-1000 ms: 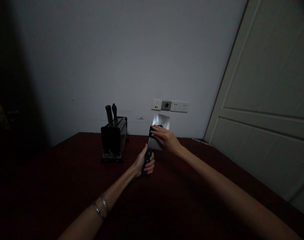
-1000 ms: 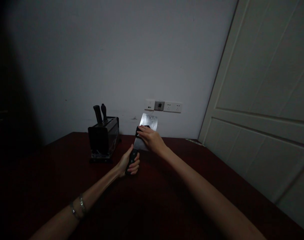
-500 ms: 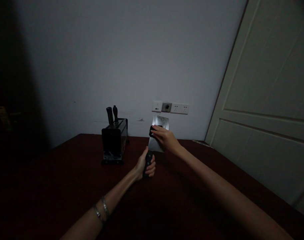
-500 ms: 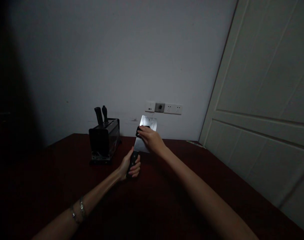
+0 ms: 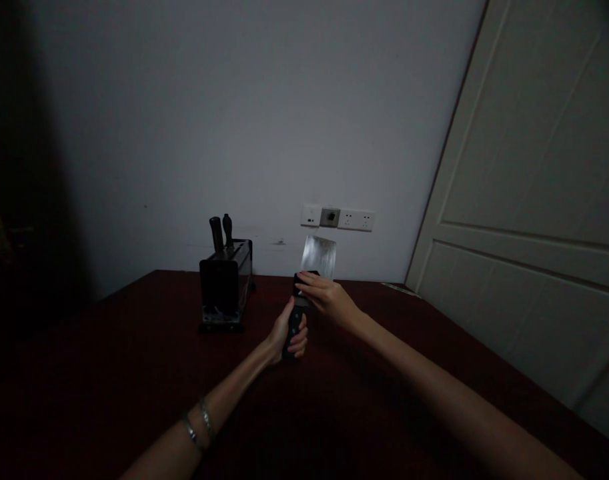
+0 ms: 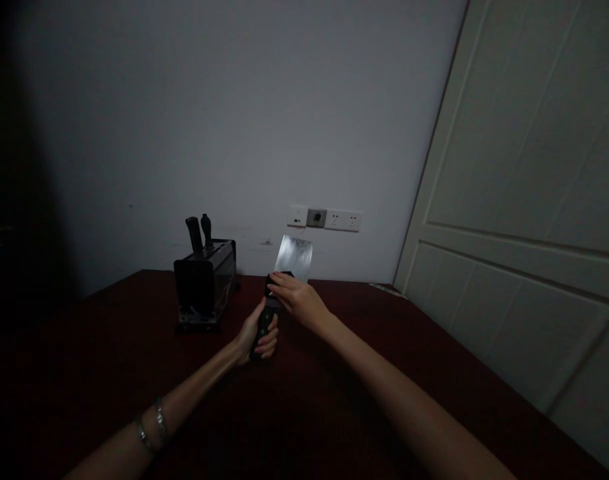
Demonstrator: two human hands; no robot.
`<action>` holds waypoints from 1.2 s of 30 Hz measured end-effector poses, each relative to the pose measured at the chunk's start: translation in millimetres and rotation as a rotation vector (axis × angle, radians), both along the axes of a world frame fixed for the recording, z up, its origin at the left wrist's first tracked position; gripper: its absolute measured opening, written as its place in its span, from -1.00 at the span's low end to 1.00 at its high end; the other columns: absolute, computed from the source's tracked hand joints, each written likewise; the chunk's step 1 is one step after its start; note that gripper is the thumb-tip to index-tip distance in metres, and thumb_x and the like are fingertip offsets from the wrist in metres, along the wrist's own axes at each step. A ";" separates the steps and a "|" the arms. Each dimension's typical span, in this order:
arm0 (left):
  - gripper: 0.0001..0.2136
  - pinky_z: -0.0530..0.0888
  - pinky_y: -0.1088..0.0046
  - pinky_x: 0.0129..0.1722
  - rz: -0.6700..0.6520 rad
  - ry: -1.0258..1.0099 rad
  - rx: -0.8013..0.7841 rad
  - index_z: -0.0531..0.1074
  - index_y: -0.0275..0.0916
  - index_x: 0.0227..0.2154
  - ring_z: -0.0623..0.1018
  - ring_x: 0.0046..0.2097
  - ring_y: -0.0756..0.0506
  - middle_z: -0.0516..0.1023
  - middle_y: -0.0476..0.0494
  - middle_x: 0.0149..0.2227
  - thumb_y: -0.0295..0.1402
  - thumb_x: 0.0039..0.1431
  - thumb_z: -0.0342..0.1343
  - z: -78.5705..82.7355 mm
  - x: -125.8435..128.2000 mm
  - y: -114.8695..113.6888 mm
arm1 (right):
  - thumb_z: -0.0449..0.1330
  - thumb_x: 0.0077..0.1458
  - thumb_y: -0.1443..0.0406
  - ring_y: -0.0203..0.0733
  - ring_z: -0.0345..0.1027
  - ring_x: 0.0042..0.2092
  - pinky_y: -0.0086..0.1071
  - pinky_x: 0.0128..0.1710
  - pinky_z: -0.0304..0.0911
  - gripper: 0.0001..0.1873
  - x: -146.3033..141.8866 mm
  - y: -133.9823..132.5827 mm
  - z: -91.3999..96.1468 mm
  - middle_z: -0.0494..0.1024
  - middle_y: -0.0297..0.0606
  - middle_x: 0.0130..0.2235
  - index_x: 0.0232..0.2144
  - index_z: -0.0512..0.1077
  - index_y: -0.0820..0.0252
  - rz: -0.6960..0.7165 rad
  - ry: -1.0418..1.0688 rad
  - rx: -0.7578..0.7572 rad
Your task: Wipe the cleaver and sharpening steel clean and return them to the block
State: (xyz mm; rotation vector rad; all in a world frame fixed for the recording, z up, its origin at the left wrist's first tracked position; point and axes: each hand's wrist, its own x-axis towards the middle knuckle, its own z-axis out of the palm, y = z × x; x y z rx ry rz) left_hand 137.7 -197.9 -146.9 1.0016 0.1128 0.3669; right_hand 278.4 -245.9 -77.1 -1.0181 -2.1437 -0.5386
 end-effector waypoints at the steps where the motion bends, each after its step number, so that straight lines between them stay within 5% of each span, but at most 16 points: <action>1: -0.42 0.13 0.59 -0.83 -0.001 -0.007 0.001 0.14 -0.23 -0.69 0.03 -0.84 0.09 0.06 0.11 -0.87 0.17 0.09 -0.41 0.8 0.1 -0.8 | 0.04 0.13 0.38 -0.18 0.16 0.13 -0.18 0.08 0.20 -0.67 2.9 4.2 5.9 0.35 -0.23 0.07 -0.05 0.38 0.11 -0.016 0.011 0.016; 8: -0.42 0.14 0.59 -0.84 -0.013 -0.008 -0.002 0.14 -0.23 -0.70 0.03 -0.84 0.08 0.06 0.10 -0.87 0.15 0.10 -0.42 2.9 -0.1 -3.3 | 0.08 0.11 0.35 -0.13 0.24 0.08 -0.18 0.07 0.20 -0.72 20.5 39.4 47.3 0.40 -0.19 0.03 -0.12 0.45 0.13 -0.152 0.165 0.162; 16: -0.40 0.12 0.59 -0.84 0.059 0.002 -0.020 0.14 -0.23 -0.71 0.03 -0.85 0.08 0.06 0.08 -0.88 0.14 0.11 -0.48 0.7 -0.5 0.9 | 0.04 0.14 0.35 -0.18 0.16 0.13 -0.19 0.10 0.17 -0.68 -5.6 7.4 -5.8 0.34 -0.16 0.07 -0.04 0.38 0.15 -0.024 0.118 0.069; 19: -0.40 0.12 0.59 -0.85 0.061 -0.012 -0.016 0.15 -0.23 -0.70 0.04 -0.85 0.08 0.07 0.08 -0.87 0.14 0.11 -0.47 0.9 0.1 0.3 | 0.01 0.16 0.36 -0.21 0.12 0.15 -0.21 0.11 0.15 -0.66 -7.5 -1.8 -11.5 0.33 -0.16 0.09 -0.02 0.36 0.16 0.000 0.046 0.044; 29: -0.42 0.14 0.59 -0.84 0.016 0.001 0.027 0.13 -0.23 -0.69 0.02 -0.84 0.09 0.05 0.12 -0.87 0.18 0.08 -0.41 1.8 -0.4 -9.7 | 0.09 0.10 0.33 -0.14 0.25 0.07 -0.19 0.08 0.17 -0.73 19.9 42.1 60.7 0.40 -0.18 0.03 -0.13 0.46 0.12 -0.195 0.257 0.234; 36: -0.42 0.13 0.59 -0.84 0.066 -0.009 0.008 0.14 -0.22 -0.68 0.02 -0.84 0.08 0.05 0.12 -0.87 0.19 0.07 -0.41 1.6 -0.9 -5.9 | 0.05 0.13 0.34 -0.17 0.18 0.12 -0.20 0.10 0.15 -0.69 -6.4 30.3 16.1 0.37 -0.20 0.05 -0.07 0.41 0.11 -0.064 0.182 0.159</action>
